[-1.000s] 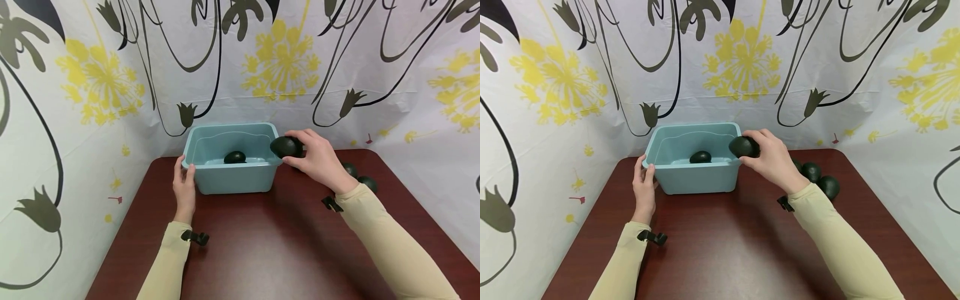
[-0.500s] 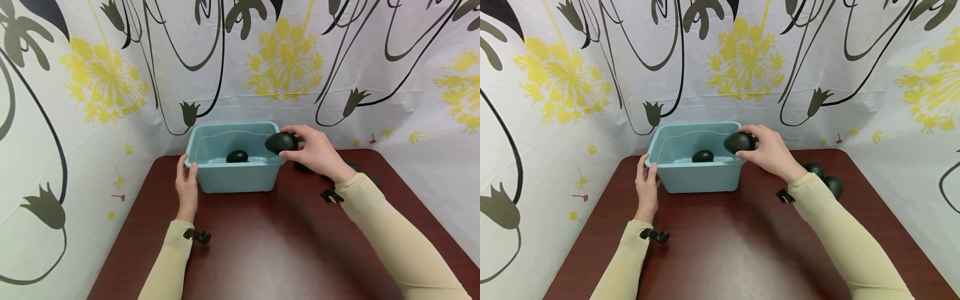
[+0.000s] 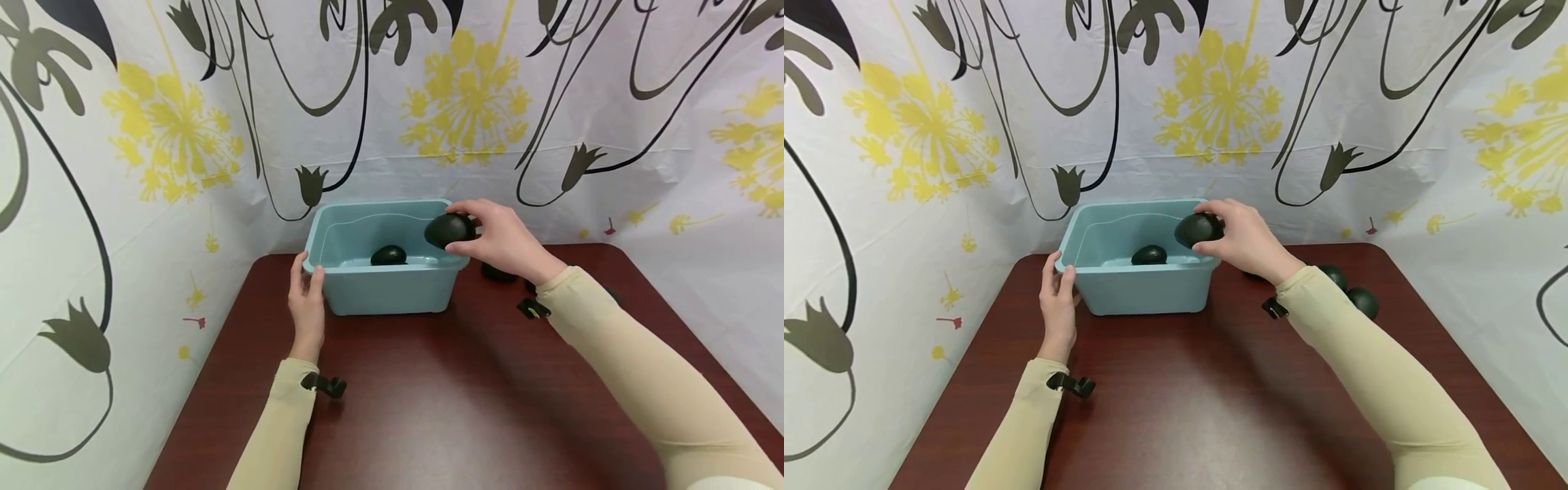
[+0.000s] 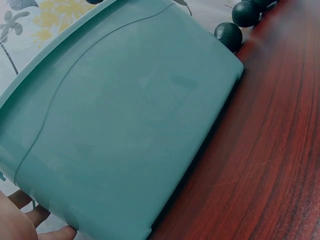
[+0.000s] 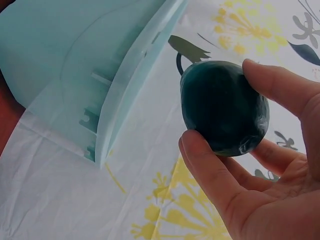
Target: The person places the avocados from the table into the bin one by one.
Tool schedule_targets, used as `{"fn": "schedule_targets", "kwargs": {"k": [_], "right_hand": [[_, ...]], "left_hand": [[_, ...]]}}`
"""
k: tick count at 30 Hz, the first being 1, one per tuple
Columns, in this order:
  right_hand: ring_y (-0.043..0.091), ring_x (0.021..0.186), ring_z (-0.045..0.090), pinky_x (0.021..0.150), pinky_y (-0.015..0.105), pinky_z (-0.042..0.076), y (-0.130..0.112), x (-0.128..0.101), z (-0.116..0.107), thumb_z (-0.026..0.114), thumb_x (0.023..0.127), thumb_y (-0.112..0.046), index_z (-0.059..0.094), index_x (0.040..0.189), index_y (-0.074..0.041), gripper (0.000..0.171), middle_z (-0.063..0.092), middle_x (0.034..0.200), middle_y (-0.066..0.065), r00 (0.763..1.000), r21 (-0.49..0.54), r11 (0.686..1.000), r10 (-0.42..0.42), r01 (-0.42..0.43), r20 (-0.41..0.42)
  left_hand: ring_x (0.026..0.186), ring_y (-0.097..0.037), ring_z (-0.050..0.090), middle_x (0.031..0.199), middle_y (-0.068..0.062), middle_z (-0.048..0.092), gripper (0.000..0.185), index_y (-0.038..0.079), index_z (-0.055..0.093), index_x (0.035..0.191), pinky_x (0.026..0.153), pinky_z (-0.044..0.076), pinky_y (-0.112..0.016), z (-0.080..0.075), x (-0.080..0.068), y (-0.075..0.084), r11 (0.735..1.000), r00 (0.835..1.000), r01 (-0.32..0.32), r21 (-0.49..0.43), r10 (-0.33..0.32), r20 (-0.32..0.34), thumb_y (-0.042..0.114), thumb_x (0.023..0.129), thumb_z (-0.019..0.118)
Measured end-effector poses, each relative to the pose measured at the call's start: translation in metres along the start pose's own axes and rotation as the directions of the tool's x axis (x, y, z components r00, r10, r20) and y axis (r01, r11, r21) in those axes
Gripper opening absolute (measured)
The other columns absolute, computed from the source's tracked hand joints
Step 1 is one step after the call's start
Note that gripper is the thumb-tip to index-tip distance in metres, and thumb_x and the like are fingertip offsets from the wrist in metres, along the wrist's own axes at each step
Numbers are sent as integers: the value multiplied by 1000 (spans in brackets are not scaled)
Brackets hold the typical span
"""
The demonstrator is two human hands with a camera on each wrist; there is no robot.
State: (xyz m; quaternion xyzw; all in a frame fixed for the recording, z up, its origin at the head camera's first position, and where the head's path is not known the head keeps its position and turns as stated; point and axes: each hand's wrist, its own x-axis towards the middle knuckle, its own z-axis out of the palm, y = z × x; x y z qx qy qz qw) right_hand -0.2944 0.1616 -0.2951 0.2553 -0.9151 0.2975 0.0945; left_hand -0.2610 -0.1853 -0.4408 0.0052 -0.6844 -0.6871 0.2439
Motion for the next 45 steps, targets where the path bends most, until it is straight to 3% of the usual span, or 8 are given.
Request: {"fn": "schedule_targets", "kwargs": {"k": [6, 12, 18, 29, 34, 41, 45], "right_hand": [[24, 108, 55, 87, 44, 48, 1, 8, 2, 83, 83, -39, 58, 139, -25, 64, 55, 133, -1, 998, -21, 999, -23, 24, 52], [22, 108, 55, 86, 43, 48, -3, 18, 2, 84, 83, -37, 57, 140, -24, 64, 55, 133, 0, 995, -52, 997, -48, 53, 91], [20, 103, 55, 83, 40, 48, -5, 27, 4, 85, 83, -33, 58, 139, -21, 63, 57, 129, 1, 990, -77, 995, -58, 68, 129], [19, 104, 57, 79, 38, 50, 2, 43, 15, 84, 83, -32, 60, 137, -21, 60, 59, 128, 2, 980, -75, 996, -27, 42, 195], [20, 96, 59, 76, 38, 50, 3, 51, 22, 84, 84, -33, 60, 137, -21, 59, 60, 125, 3, 973, -77, 997, -7, 26, 230], [22, 92, 60, 74, 39, 48, 8, 61, 35, 83, 84, -32, 61, 136, -19, 58, 63, 121, 6, 958, -91, 996, 27, -1, 284], [23, 94, 60, 76, 40, 48, 14, 66, 43, 83, 85, -32, 61, 136, -16, 58, 64, 120, 9, 952, -84, 996, 24, 2, 304]], "left_hand": [[130, -24, 48, 151, -14, 45, 53, 21, 42, 153, 106, 39, -50, 1, 0, 2, 1000, 1000, -8, -2, 8, -2, 34, 103, 58], [129, -20, 49, 148, -6, 48, 54, 21, 43, 153, 106, 39, -47, 1, -1, 1, 1000, 1000, -15, 6, 15, -2, 35, 103, 59], [130, -24, 49, 151, -15, 45, 54, 22, 42, 153, 106, 38, -50, 3, 0, -1, 1000, 1000, -10, 0, 10, -5, 34, 103, 59], [130, -23, 49, 152, -15, 44, 54, 22, 43, 153, 106, 39, -49, 2, 0, 0, 1000, 1000, -9, -7, 9, -2, 35, 103, 59], [131, -23, 48, 152, -14, 43, 53, 22, 43, 153, 106, 39, -49, 3, 0, 1, 1000, 1000, -9, 1, 9, -9, 35, 103, 59], [131, -19, 48, 149, -1, 46, 53, 23, 44, 152, 106, 40, -46, 2, 0, 1, 1000, 1000, 0, -1, 0, -12, 35, 103, 59], [131, -18, 48, 149, 0, 47, 54, 23, 43, 152, 106, 40, -45, 2, 0, 1, 1000, 1000, 2, -5, -2, -5, 36, 103, 59]]}}
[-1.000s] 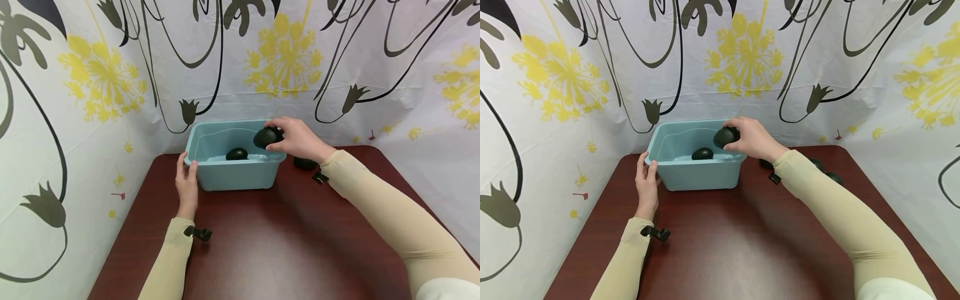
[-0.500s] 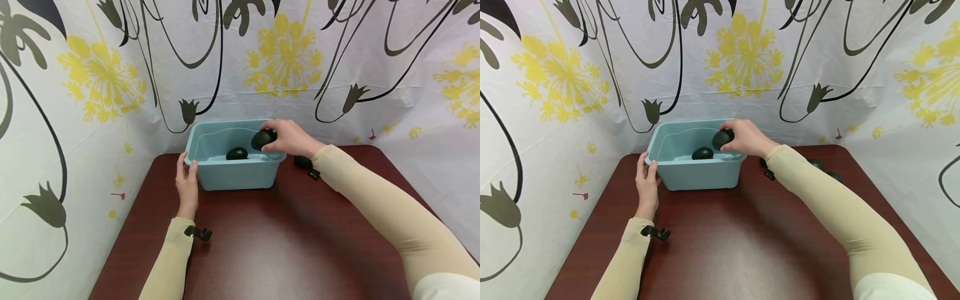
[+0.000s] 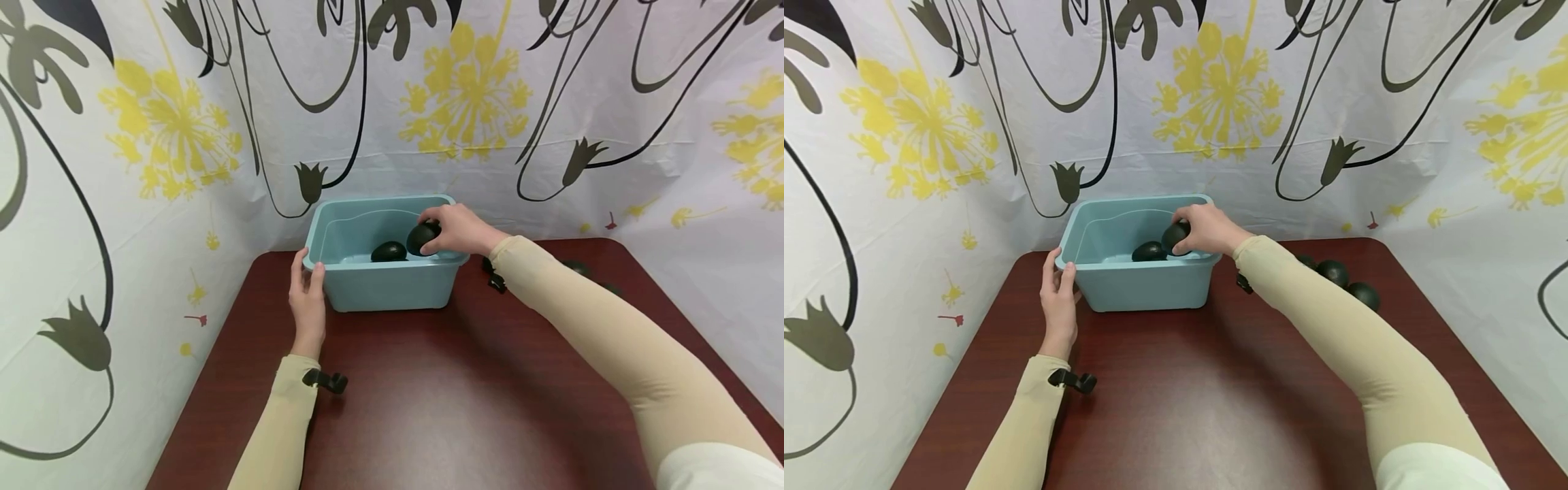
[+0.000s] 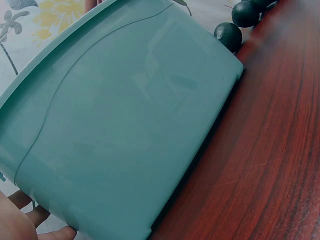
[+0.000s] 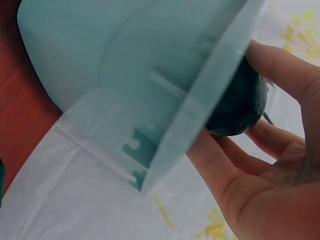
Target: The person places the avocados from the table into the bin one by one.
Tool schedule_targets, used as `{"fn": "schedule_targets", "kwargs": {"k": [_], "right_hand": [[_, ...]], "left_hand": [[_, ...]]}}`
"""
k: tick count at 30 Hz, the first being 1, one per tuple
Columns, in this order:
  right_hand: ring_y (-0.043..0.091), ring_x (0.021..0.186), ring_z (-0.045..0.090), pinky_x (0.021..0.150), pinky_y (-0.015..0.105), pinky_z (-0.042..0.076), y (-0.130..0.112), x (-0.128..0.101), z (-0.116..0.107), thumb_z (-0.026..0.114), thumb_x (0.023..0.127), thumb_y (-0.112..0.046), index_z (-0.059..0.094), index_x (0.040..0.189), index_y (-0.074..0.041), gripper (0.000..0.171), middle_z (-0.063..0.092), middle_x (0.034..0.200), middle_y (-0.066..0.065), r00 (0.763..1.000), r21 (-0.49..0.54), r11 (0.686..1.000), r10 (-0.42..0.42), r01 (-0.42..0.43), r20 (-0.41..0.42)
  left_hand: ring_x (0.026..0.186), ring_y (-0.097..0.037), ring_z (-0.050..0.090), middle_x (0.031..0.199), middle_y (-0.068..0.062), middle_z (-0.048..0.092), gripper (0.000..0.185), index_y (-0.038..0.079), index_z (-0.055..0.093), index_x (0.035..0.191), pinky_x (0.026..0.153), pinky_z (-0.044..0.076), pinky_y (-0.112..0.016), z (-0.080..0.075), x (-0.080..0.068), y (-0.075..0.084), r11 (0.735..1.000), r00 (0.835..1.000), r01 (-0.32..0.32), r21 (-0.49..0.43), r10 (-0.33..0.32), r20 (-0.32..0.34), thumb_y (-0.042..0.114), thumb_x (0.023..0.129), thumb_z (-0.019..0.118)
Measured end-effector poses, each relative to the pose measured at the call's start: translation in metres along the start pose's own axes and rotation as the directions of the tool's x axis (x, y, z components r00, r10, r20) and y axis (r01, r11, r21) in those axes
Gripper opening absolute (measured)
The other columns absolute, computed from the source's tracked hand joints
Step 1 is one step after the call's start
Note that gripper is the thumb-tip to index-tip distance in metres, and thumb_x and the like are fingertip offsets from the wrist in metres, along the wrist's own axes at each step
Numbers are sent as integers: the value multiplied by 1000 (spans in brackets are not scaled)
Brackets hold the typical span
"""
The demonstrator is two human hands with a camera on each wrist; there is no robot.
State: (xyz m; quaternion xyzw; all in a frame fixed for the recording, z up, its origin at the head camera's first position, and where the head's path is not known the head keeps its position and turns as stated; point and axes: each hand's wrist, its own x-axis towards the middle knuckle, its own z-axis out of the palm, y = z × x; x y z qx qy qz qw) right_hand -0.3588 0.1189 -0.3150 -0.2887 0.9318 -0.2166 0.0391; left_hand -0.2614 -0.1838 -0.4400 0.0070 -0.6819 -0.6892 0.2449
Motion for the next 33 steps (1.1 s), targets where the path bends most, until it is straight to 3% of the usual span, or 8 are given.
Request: {"fn": "schedule_targets", "kwargs": {"k": [7, 11, 14, 22, 27, 33], "right_hand": [[27, 102, 59, 79, 43, 48, 8, 9, 8, 81, 86, -30, 60, 137, -12, 58, 62, 123, 12, 999, 15, 1000, 25, -26, 38], [28, 103, 59, 80, 43, 48, 11, 13, 12, 81, 87, -29, 60, 137, -10, 58, 62, 124, 13, 999, -26, 1000, 14, -13, 52], [29, 103, 60, 83, 45, 49, 10, 17, 15, 81, 86, -28, 61, 135, -7, 57, 63, 123, 14, 998, -78, 997, -9, 14, 63], [32, 112, 60, 92, 48, 48, 6, 18, 23, 81, 87, -25, 63, 133, -7, 53, 63, 129, 14, 997, -112, 993, -15, 24, 80], [31, 113, 61, 92, 47, 49, 7, 17, 25, 80, 88, -24, 66, 129, -9, 45, 65, 125, 14, 997, -100, 995, -15, 23, 77], [29, 117, 60, 93, 46, 49, 4, 14, 24, 78, 90, -28, 68, 125, -12, 40, 65, 125, 12, 998, -81, 996, -24, 29, 62]], "left_hand": [[132, -23, 47, 151, -9, 44, 54, 21, 42, 153, 106, 39, -49, 1, 0, 2, 1000, 1000, -4, 7, 4, 0, 34, 103, 58], [132, -25, 47, 153, -14, 42, 54, 21, 41, 154, 106, 39, -51, 1, 1, 0, 1000, 1000, -5, 8, 5, 2, 33, 104, 57], [132, -22, 47, 153, -13, 43, 54, 21, 41, 154, 106, 39, -49, 0, 2, -3, 1000, 1000, -9, 4, 9, 4, 33, 104, 58], [134, -20, 46, 155, -10, 41, 55, 31, 42, 153, 107, 38, -49, -1, 14, -34, 1000, 1000, -21, -10, 20, -12, 42, 102, 59], [132, -17, 47, 153, -3, 44, 53, 39, 45, 149, 107, 39, -48, 1, 13, -36, 999, 999, -33, 1, 33, -23, 49, 99, 59], [130, -16, 48, 152, -5, 45, 54, 39, 46, 148, 105, 40, -48, 0, 13, -36, 999, 998, -49, 7, 49, -37, 53, 98, 60]]}}
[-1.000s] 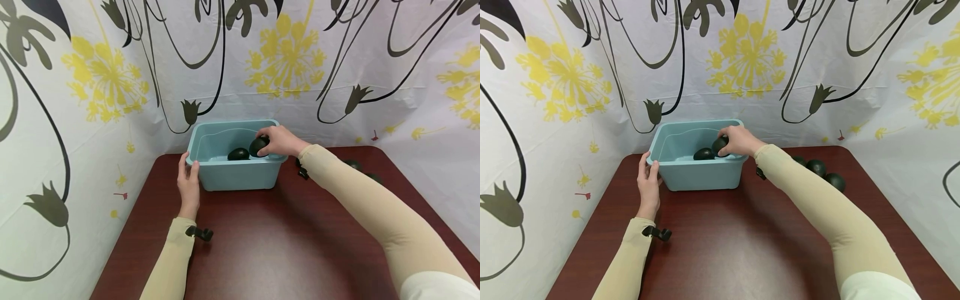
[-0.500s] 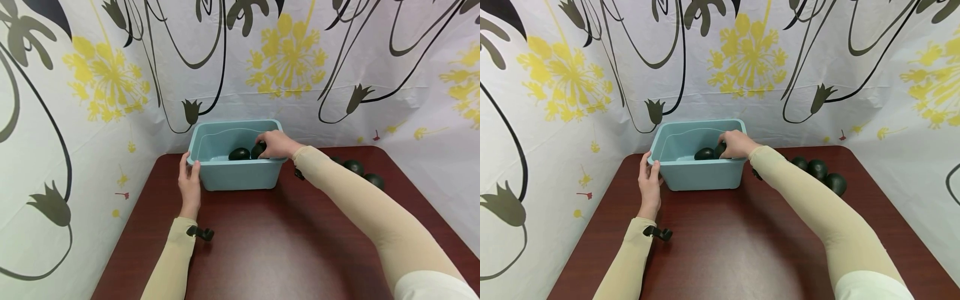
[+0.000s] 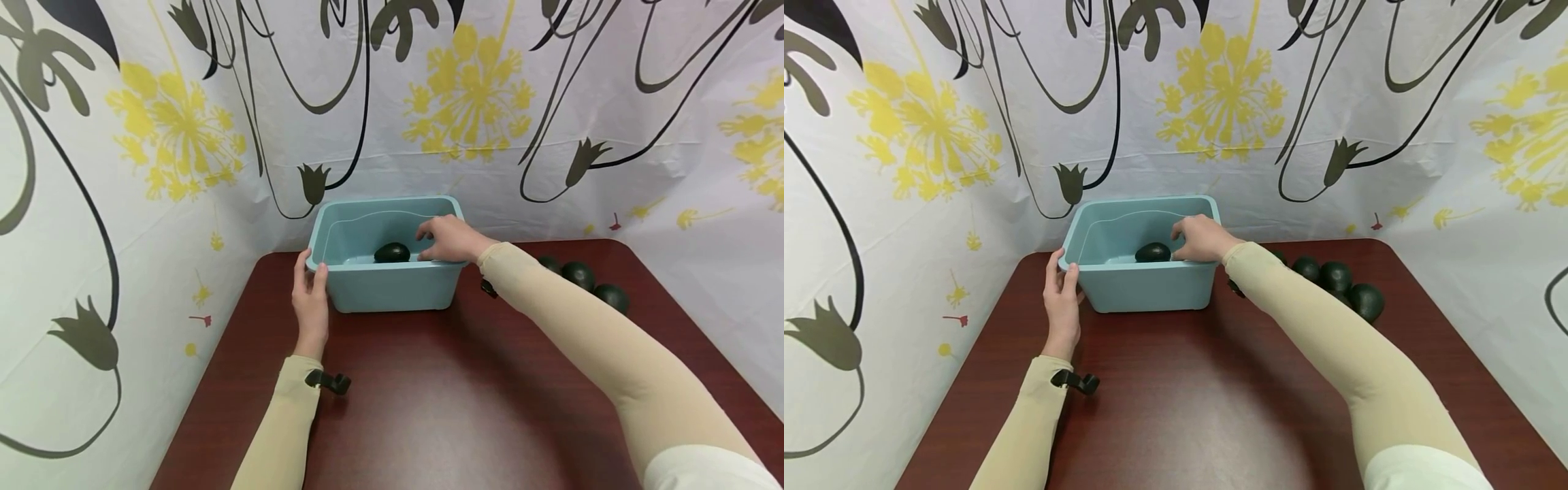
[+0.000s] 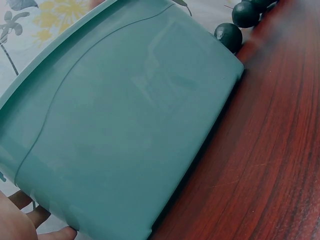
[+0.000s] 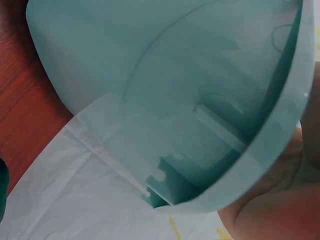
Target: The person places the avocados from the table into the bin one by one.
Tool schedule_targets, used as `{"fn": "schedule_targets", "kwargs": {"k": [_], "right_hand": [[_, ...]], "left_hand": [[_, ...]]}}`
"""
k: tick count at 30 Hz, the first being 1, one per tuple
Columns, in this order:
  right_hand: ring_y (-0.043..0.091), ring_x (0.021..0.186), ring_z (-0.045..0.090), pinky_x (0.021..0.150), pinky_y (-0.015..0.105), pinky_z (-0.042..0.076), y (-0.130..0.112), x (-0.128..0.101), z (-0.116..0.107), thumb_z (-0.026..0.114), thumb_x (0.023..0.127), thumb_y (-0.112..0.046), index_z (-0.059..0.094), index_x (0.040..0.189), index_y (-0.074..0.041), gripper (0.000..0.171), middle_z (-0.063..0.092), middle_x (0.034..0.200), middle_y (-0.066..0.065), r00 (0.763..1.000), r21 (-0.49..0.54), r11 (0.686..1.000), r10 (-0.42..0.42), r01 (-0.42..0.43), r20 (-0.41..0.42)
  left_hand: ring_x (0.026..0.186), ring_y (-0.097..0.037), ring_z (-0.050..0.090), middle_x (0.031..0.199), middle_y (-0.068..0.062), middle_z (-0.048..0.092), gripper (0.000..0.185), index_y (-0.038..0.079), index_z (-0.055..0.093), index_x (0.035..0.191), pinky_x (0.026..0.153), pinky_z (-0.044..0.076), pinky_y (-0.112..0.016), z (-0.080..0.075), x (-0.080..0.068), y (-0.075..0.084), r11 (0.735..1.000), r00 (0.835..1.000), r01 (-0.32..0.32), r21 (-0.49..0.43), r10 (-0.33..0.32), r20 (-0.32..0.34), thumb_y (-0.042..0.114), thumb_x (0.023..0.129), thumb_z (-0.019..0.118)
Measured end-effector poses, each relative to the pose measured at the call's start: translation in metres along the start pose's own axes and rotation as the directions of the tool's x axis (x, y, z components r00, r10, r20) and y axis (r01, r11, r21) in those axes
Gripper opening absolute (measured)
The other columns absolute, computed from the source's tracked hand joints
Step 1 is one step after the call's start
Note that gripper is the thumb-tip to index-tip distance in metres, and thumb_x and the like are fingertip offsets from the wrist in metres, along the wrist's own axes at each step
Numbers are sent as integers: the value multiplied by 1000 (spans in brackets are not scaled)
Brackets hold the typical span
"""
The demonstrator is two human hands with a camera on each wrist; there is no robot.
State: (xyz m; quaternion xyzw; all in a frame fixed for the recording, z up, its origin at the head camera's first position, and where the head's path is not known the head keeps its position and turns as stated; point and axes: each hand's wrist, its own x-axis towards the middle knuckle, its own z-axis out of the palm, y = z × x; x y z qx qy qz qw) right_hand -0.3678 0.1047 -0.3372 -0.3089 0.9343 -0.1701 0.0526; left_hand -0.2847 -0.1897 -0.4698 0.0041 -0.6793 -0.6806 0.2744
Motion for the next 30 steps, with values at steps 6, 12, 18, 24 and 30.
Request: {"fn": "schedule_targets", "kwargs": {"k": [6, 12, 18, 24, 30], "right_hand": [[26, 117, 58, 93, 45, 48, -5, -9, -7, 77, 90, -30, 69, 125, -14, 39, 64, 125, 8, 999, 19, 1000, 4, -3, -40], [22, 111, 59, 88, 43, 49, -14, -23, -17, 76, 91, -31, 68, 127, -17, 40, 63, 126, 4, 997, 21, 1000, -17, 19, -78], [21, 104, 58, 87, 43, 47, -22, -40, -23, 76, 92, -32, 67, 126, -18, 38, 62, 123, 2, 989, 10, 997, -70, 72, -132], [18, 105, 57, 89, 42, 46, -26, -54, -26, 75, 92, -34, 66, 128, -21, 40, 60, 124, 0, 979, -13, 995, -98, 97, -179], [17, 107, 57, 89, 41, 46, -30, -71, -28, 76, 91, -36, 65, 129, -23, 42, 60, 124, -4, 968, -30, 994, -111, 107, -226]], "left_hand": [[129, -15, 49, 151, -4, 46, 54, 39, 47, 147, 105, 41, -47, 1, -1, 0, 1000, 1000, 6, 1, -6, -7, 54, 97, 60], [130, -18, 48, 152, -8, 44, 54, 38, 46, 148, 104, 40, -49, 1, -2, 2, 1000, 1000, 1, -6, -1, 5, 52, 98, 60], [130, -19, 48, 152, -11, 44, 54, 37, 46, 149, 104, 40, -50, 0, -1, 1, 1000, 1000, -2, -15, 2, 6, 51, 99, 60], [129, -18, 49, 152, -11, 44, 53, 37, 46, 149, 104, 40, -49, -1, -3, 6, 1000, 1000, 5, -7, -5, 8, 50, 99, 60], [132, -24, 47, 152, -11, 43, 54, 23, 42, 153, 105, 39, -52, -2, -13, 35, 999, 998, 46, -7, -46, 43, 36, 103, 59]]}}
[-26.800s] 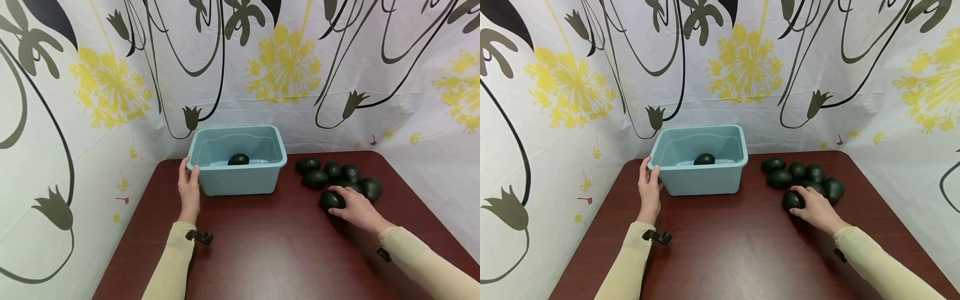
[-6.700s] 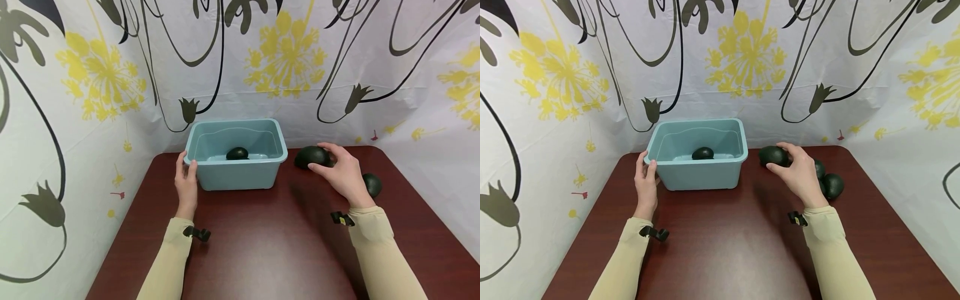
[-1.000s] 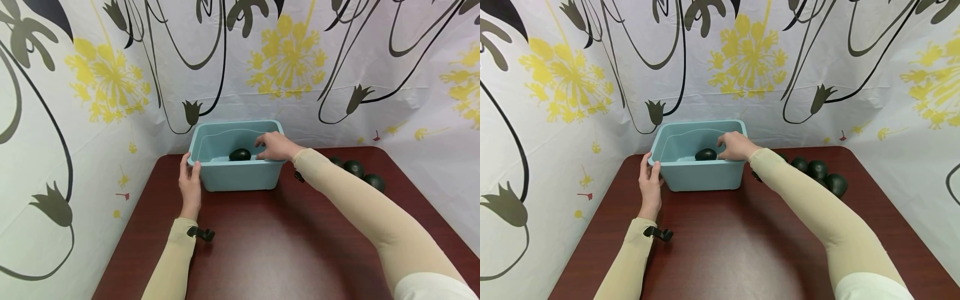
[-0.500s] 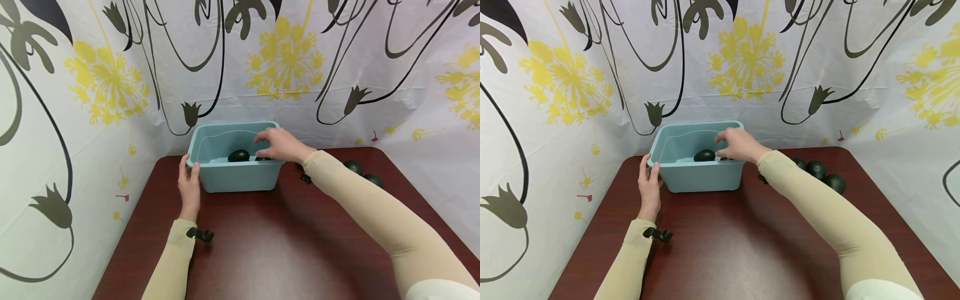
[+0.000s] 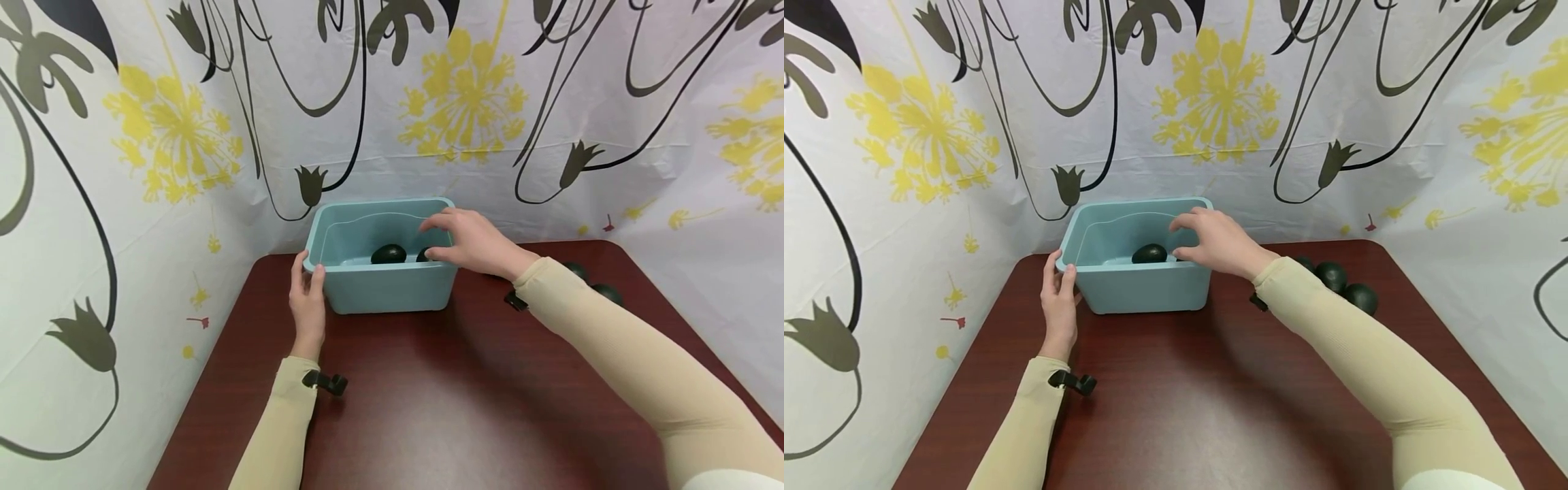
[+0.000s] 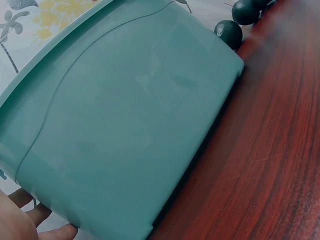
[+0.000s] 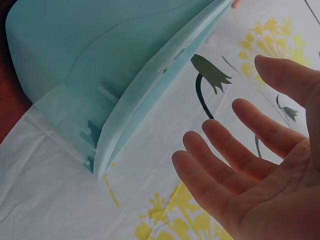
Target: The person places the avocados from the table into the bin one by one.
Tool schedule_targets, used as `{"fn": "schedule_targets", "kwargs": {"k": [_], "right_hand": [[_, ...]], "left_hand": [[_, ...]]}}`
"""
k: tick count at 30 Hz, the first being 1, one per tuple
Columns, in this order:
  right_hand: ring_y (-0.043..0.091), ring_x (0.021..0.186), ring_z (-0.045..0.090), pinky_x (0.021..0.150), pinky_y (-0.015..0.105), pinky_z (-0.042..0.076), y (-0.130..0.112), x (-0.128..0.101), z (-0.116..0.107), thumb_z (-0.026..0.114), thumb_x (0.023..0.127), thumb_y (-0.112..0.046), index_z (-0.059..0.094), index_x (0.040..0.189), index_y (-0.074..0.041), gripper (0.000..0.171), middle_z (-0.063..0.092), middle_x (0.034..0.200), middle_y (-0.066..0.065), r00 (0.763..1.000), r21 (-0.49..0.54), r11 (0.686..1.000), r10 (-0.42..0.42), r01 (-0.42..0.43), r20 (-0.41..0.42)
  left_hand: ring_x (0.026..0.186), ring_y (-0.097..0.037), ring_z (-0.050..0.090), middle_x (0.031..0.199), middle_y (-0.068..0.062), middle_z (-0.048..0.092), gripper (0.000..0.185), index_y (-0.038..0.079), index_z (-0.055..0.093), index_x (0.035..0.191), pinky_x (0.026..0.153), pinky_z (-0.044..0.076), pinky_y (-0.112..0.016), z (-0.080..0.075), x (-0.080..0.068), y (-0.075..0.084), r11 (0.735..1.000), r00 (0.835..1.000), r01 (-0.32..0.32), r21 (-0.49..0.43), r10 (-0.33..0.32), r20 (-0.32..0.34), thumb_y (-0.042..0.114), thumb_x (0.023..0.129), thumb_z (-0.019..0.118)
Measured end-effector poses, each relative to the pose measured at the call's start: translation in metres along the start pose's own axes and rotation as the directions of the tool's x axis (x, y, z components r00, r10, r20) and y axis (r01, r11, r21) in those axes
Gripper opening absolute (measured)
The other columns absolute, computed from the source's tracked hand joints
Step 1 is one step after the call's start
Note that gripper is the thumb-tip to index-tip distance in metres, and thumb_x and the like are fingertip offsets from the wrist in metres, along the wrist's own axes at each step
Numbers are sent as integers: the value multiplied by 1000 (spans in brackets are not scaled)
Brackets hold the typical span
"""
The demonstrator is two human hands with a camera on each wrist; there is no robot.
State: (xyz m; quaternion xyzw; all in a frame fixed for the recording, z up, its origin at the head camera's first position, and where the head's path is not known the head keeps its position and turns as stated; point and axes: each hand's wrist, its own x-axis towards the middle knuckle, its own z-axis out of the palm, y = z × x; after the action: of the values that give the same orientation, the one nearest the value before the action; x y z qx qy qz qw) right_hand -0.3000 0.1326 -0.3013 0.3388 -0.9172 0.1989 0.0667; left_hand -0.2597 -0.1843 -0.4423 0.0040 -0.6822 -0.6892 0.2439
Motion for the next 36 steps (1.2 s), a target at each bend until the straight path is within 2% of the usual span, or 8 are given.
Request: {"fn": "schedule_targets", "kwargs": {"k": [3, 7, 9, 16, 20, 27, 36], "right_hand": [[17, 108, 57, 88, 41, 46, 0, -10, -3, 76, 91, -37, 64, 131, -23, 44, 59, 126, -4, 1000, -2, 1000, -5, 5, -20], [15, 87, 60, 79, 39, 48, 0, -22, -8, 76, 91, -36, 63, 132, -24, 45, 59, 121, -5, 999, -18, 1000, -9, 8, -46], [14, 83, 59, 77, 38, 48, 1, -28, -11, 76, 91, -35, 63, 132, -24, 45, 58, 120, -5, 998, -29, 1000, -13, 11, -58], [17, 108, 59, 87, 44, 49, 7, -44, -19, 75, 91, -35, 61, 134, -26, 46, 57, 127, -7, 996, -58, 998, -15, 9, -92], [19, 111, 60, 90, 46, 49, 11, -55, -25, 75, 91, -35, 60, 137, -25, 49, 57, 130, -5, 994, -55, 998, 8, -14, -107], [23, 115, 58, 91, 48, 47, 23, -73, -32, 75, 92, -35, 60, 137, -24, 49, 58, 131, -3, 989, -61, 997, 45, -54, -139], [22, 113, 58, 88, 48, 47, 39, -92, -37, 75, 92, -36, 61, 135, -25, 46, 58, 129, -5, 981, -44, 993, 103, -112, -164]], "left_hand": [[130, -22, 49, 150, -8, 45, 54, 22, 43, 153, 104, 40, -50, -2, -1, 2, 1000, 1000, 0, 5, -1, 2, 34, 103, 58], [130, -21, 49, 151, -10, 45, 54, 22, 42, 153, 103, 41, -47, -3, 0, 2, 1000, 1000, -7, 6, 7, 10, 35, 103, 59], [130, -22, 48, 151, -10, 45, 55, 23, 42, 153, 103, 41, -47, -3, 1, 2, 1000, 1000, -9, 4, 9, 14, 35, 103, 59], [130, -21, 49, 151, -9, 45, 55, 24, 42, 153, 103, 42, -47, -4, 1, 1, 1000, 1000, 4, 2, -4, 12, 38, 102, 59], [129, -21, 49, 151, -10, 45, 55, 24, 42, 153, 103, 42, -48, -3, 1, 1, 1000, 1000, 5, 7, -5, 17, 37, 102, 59], [124, -22, 50, 149, -12, 47, 55, 24, 43, 152, 100, 40, -60, -2, 2, 1, 1000, 1000, 10, -17, -9, 30, 37, 102, 60], [126, -24, 49, 151, -17, 44, 56, 23, 41, 153, 101, 39, -63, -1, 1, 1, 999, 999, 14, -43, -12, 39, 36, 103, 59]]}}
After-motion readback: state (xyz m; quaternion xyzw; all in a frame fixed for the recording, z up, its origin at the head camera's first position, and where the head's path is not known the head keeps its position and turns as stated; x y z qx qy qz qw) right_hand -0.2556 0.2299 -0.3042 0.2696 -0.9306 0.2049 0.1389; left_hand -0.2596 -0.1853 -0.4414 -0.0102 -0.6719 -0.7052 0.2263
